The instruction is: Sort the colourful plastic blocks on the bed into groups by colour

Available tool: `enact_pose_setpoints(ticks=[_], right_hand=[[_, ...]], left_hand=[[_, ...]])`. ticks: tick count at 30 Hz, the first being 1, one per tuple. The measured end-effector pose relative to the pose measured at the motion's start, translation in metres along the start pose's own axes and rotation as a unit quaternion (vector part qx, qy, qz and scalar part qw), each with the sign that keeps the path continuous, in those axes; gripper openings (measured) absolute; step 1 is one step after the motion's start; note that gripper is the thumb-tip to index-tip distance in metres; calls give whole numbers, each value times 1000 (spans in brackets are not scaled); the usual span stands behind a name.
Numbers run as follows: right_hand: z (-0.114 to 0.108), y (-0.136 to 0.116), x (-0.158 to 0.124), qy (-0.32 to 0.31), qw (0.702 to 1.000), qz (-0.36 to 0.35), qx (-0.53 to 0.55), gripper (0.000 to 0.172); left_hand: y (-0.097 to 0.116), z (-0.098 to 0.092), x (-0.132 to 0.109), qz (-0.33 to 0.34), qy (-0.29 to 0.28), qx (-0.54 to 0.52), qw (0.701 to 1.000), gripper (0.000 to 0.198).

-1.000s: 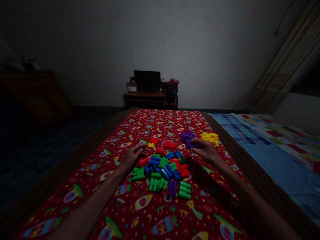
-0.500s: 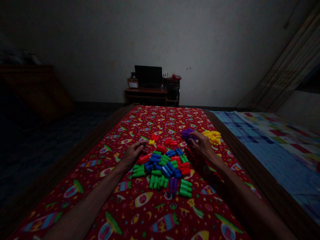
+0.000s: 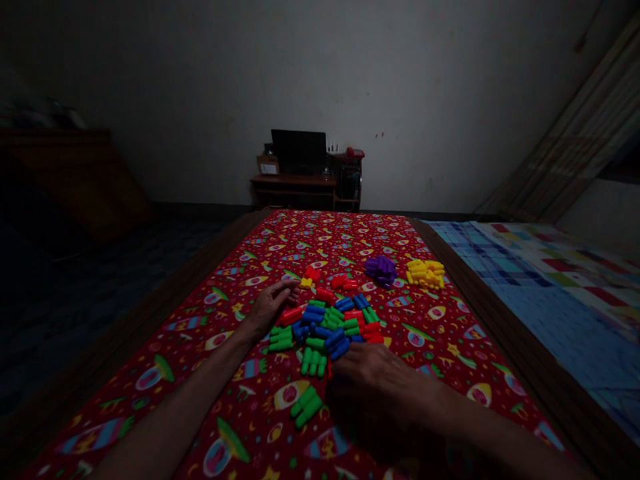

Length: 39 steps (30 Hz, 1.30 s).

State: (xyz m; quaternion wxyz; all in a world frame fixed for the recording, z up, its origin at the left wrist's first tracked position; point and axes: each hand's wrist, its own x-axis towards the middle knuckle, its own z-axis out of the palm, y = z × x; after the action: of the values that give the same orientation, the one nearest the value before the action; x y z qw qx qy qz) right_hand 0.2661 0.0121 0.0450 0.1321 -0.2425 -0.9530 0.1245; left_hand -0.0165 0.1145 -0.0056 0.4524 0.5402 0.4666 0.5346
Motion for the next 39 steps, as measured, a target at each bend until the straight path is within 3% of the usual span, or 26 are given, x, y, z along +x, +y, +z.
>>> enact_pose_setpoints(ticks=[4,9,12,14,19,23,27,35,39], right_hand=[[-26,42,14,159,984,61,58,20],[-63,130,28,335,907,253,43,25],[-72,170,32,383,870,310,6,25],[-72,181,33,357,868,343,-36,26],[-65,167,33,178,839,480,-183,32],[-64,156,35,94,830,509,-208,41],[-62,162,33,98,838,492,-215,44],[-66,173,14,167,853,445,-213,32],[-73,173,5,160,872,421,-192,30]], left_hand=[[0,0,0,2,-1,-2,1000,38],[2,0,0,-3,-2,8,1000,41],[2,0,1,-3,-2,15,1000,42],[2,0,1,-4,0,17,1000,42],[3,1,1,-10,-1,15,1000,41],[5,1,0,-13,1,17,1000,41],[5,1,-1,-8,3,24,1000,41],[5,1,-1,-5,-1,25,1000,40],[7,3,-2,-10,0,25,1000,41]])
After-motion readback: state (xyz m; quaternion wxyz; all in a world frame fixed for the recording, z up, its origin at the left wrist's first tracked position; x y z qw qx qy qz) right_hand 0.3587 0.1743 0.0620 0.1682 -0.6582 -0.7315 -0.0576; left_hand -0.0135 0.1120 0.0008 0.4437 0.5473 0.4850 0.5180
